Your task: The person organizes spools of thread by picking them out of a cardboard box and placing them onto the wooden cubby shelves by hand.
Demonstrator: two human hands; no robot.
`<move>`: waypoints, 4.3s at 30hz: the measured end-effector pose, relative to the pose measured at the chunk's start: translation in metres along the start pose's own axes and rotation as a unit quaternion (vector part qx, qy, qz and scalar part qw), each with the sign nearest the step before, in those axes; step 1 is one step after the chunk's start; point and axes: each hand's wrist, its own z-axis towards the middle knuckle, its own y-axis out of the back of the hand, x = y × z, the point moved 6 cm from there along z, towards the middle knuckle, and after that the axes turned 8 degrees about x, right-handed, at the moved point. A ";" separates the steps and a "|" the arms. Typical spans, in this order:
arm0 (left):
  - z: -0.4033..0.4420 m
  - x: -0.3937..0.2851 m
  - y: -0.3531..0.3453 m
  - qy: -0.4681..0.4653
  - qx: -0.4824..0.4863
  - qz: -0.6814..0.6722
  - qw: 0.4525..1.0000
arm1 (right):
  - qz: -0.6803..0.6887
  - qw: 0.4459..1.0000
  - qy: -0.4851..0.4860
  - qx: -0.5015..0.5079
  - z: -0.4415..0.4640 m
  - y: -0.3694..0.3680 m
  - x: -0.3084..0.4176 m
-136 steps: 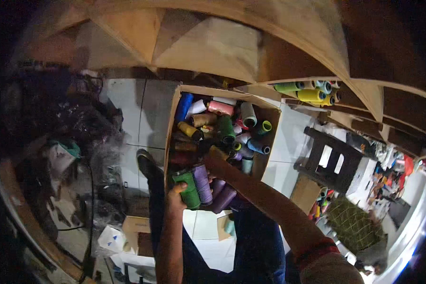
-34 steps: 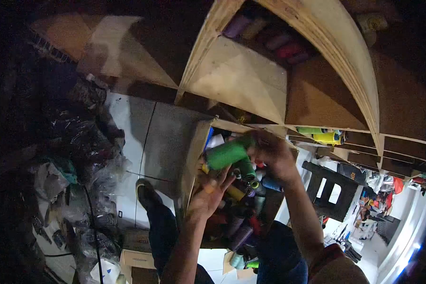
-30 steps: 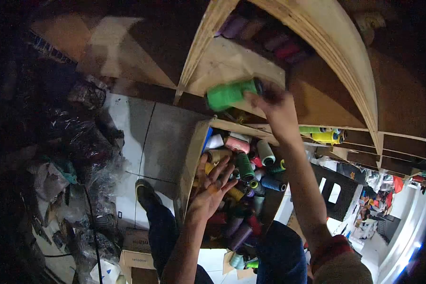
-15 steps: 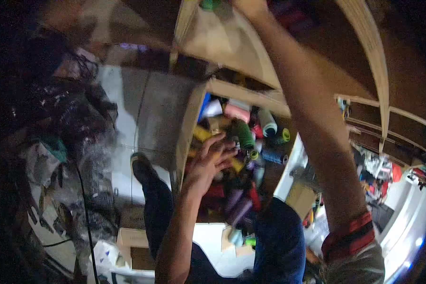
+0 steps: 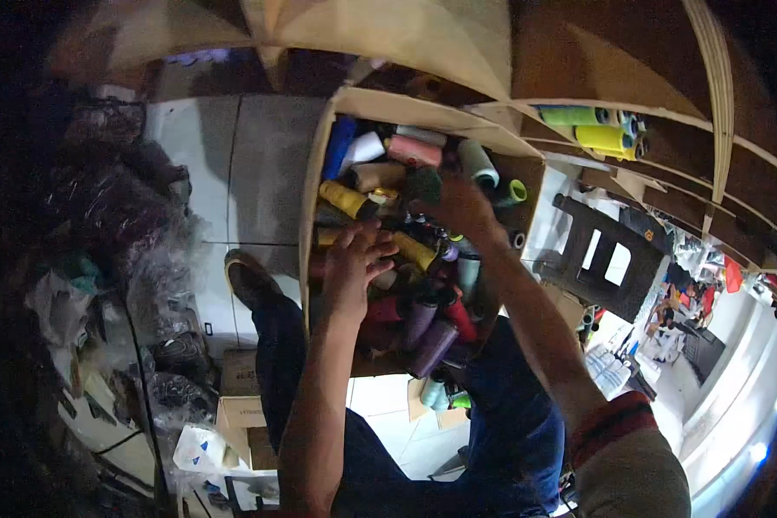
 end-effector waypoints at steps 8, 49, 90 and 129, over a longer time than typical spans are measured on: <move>0.004 0.011 -0.013 0.011 -0.048 -0.039 0.998 | 0.374 0.915 -0.028 0.150 -0.046 0.005 0.032; 0.000 -0.018 -0.023 -0.053 0.139 -0.231 0.961 | -0.104 0.986 0.108 0.078 -0.021 0.067 -0.068; -0.015 -0.035 0.006 -0.018 -0.014 -0.110 0.994 | 0.091 0.942 0.059 0.319 -0.016 0.092 0.093; -0.011 -0.050 -0.017 -0.043 0.169 -0.213 0.961 | 0.692 0.655 -0.002 0.304 -0.026 0.006 0.081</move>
